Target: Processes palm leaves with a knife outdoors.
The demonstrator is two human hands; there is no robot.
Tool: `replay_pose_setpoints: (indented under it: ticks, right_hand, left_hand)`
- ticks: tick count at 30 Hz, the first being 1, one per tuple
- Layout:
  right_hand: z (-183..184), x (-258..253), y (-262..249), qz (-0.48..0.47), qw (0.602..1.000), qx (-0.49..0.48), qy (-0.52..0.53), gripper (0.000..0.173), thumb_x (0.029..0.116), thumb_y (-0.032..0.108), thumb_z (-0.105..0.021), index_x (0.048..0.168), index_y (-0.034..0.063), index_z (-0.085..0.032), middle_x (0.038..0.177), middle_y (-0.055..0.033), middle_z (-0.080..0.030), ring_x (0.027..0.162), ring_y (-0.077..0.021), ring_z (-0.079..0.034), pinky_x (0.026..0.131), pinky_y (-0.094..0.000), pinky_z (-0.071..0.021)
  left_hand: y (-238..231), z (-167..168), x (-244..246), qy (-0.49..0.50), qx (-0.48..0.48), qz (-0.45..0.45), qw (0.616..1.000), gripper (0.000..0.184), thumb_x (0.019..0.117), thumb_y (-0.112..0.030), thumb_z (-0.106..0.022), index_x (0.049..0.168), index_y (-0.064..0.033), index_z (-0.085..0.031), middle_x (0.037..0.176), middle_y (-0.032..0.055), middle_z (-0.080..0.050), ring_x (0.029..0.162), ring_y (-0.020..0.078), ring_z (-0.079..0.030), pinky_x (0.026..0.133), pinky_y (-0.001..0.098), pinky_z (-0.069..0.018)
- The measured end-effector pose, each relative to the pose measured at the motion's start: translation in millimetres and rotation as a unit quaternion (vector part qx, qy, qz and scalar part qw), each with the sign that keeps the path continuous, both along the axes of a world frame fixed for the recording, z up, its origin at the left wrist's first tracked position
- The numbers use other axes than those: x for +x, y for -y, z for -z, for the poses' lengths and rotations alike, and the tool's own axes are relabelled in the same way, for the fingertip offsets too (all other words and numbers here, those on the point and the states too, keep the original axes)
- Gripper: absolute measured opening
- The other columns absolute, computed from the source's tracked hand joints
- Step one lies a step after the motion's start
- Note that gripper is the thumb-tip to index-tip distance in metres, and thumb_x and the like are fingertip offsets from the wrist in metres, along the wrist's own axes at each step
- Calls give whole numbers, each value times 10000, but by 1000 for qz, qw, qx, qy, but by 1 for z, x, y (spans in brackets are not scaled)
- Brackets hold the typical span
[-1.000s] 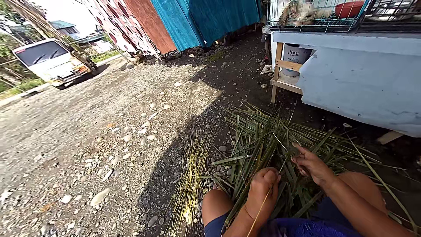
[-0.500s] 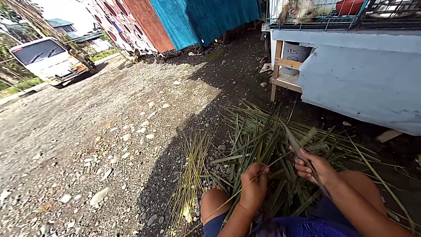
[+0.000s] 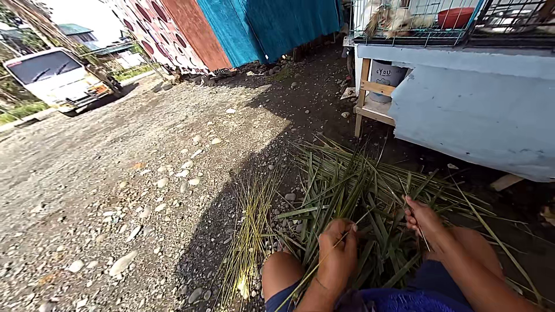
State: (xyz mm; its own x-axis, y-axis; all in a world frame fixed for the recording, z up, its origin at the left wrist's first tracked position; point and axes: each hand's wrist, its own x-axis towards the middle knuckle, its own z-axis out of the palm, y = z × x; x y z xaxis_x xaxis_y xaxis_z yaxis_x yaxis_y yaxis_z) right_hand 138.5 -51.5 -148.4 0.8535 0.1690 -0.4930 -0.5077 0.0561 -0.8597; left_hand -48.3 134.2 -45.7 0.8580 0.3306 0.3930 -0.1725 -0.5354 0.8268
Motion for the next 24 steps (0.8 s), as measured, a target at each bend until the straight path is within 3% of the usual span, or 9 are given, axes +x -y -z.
replay_pose_setpoints:
  ticks: [2, 5, 7, 10, 12, 14, 18, 22, 24]
  right_hand:
    - [4, 9, 11, -6, 998, -6, -67, 329, 1107, 398, -438, 1216, 112, -560, 615, 50, -403, 413, -44, -344, 384, -199, -329]
    - [0, -4, 9, -141, 979, -14, -149, 263, 1099, 387, -463, 1115, 134, -538, 608, 35, -422, 404, -47, -360, 371, -193, -338]
    - [-6, -17, 2, -178, 972, 19, -152, 268, 1104, 353, -464, 1268, 152, -528, 635, 32, -418, 419, -50, -365, 380, -191, -339]
    - [-25, -31, -12, -77, 981, 118, -134, 234, 1109, 343, -441, 1120, 129, -534, 596, 34, -430, 392, -44, -360, 358, -190, -346]
    - [-42, -39, -14, -47, 976, 189, -94, 290, 1120, 318, -398, 1221, 97, -557, 600, 40, -432, 389, -37, -386, 358, -186, -377]
    - [-57, -50, -14, -100, 967, 232, -30, 354, 1107, 244, -394, 1313, 33, -590, 631, 37, -468, 419, -38, -427, 391, -186, -419]
    - [-77, -76, -22, -268, 936, 225, 41, 384, 978, 145, -574, 1348, 48, -614, 689, 45, -540, 479, -29, -466, 446, -183, -428]
    - [-85, -86, -32, -291, 925, 241, 31, 403, 955, 109, -624, 1357, 74, -628, 831, -8, -659, 503, -25, -495, 459, -178, -443]
    - [-86, -86, -31, -271, 927, 260, -3, 378, 943, 102, -630, 1319, 71, -654, 782, -11, -641, 487, -32, -495, 447, -183, -445]
  left_hand:
    - [-9, -8, 2, 18, -39, -17, 999, 97, 962, -46, -620, 910, -14, -695, 882, 42, -730, 726, 102, -716, 698, 270, -634]
    - [-12, -12, 11, -40, -201, -44, 978, 87, 990, -2, -606, 915, 26, -639, 842, 84, -737, 695, 150, -728, 694, 303, -640]
    - [-12, -13, 17, -78, -278, -70, 955, 110, 1012, 5, -580, 910, 35, -610, 822, 103, -735, 687, 159, -727, 697, 303, -631]
    - [-15, -10, 21, -90, -318, -86, 940, 138, 1031, 1, -552, 908, 44, -595, 842, 127, -738, 694, 172, -733, 701, 308, -633]
    - [-15, -9, 21, -86, -339, -92, 932, 140, 1033, 3, -552, 906, 45, -590, 841, 130, -738, 702, 176, -735, 705, 307, -630]
    - [-13, -11, 22, -84, -350, -90, 929, 132, 1031, 7, -553, 911, 46, -592, 850, 127, -737, 720, 177, -738, 721, 307, -633]
    - [-4, -7, 24, -72, -328, -54, 940, 103, 1015, 16, -570, 928, 43, -617, 873, 115, -743, 743, 163, -740, 745, 306, -635]
    - [1, 6, 22, -27, -257, 7, 966, 95, 983, 42, -589, 908, 34, -647, 936, 91, -730, 772, 136, -731, 758, 297, -641]
    - [0, 11, 19, 6, -214, 32, 976, 98, 971, 50, -593, 900, 40, -659, 978, 103, -729, 795, 146, -738, 768, 305, -647]
